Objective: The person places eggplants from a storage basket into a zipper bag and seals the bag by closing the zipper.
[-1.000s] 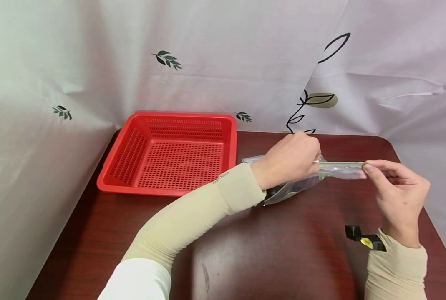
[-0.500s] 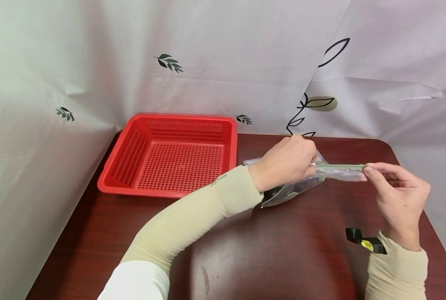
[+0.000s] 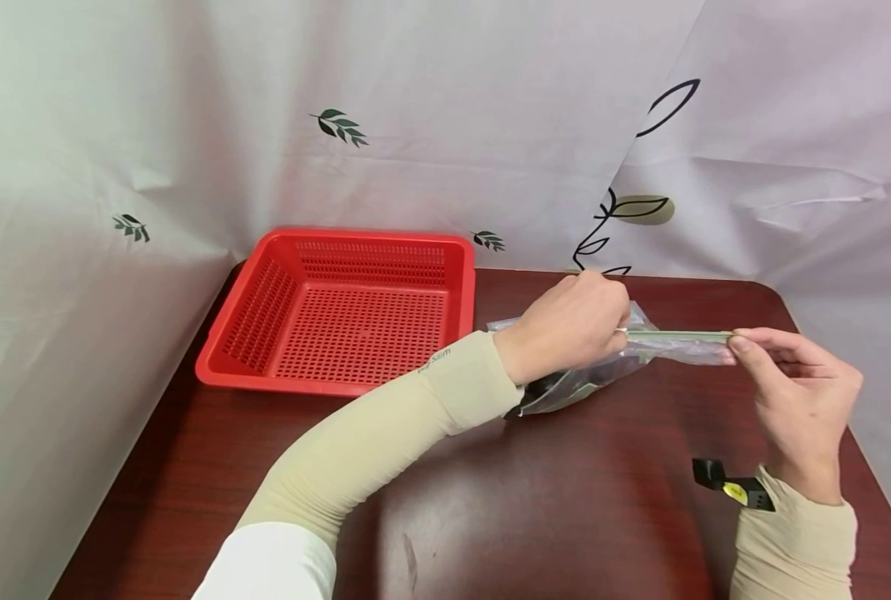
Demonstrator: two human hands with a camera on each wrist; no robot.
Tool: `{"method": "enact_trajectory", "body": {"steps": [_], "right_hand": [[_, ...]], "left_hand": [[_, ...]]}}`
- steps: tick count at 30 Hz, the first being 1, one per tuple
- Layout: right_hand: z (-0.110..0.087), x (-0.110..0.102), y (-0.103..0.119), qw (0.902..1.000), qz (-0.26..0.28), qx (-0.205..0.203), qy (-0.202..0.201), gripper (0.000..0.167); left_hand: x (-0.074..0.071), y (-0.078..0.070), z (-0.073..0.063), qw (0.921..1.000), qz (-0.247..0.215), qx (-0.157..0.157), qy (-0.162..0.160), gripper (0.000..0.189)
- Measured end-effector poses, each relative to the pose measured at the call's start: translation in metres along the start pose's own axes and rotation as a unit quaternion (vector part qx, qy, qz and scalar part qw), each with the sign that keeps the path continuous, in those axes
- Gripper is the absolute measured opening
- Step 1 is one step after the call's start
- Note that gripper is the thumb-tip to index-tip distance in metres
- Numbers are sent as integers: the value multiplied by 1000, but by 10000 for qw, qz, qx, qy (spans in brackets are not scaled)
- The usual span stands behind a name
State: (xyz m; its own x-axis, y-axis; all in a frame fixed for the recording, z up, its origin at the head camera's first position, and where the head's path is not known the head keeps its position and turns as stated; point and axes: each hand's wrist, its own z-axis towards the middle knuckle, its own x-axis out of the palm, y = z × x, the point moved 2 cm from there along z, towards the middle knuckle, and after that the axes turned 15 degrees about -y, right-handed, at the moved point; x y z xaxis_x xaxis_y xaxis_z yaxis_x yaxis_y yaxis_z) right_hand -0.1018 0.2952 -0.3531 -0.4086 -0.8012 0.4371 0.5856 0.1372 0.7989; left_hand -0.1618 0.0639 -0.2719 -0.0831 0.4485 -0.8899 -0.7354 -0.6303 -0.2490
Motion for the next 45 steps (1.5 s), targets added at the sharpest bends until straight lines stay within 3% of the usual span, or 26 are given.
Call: {"method": "enact_trajectory", "body": {"steps": [9, 21, 36, 45], "right_hand": [[0, -2, 1, 9999, -34, -99, 48, 20], [3, -3, 0, 9997, 127, 11, -222, 20], [5, -6, 1, 9992, -296, -186, -203, 20], [5, -6, -1, 9994, -35, 22, -336, 17]], "left_hand": [[0, 3, -3, 9999, -83, -96, 3, 35], [-4, 9, -5, 9999, -2, -115, -87, 37], [-6, 16, -11, 9997, -48, -222, -99, 37], [-9, 23, -16, 9995, -57, -275, -141, 39]]}}
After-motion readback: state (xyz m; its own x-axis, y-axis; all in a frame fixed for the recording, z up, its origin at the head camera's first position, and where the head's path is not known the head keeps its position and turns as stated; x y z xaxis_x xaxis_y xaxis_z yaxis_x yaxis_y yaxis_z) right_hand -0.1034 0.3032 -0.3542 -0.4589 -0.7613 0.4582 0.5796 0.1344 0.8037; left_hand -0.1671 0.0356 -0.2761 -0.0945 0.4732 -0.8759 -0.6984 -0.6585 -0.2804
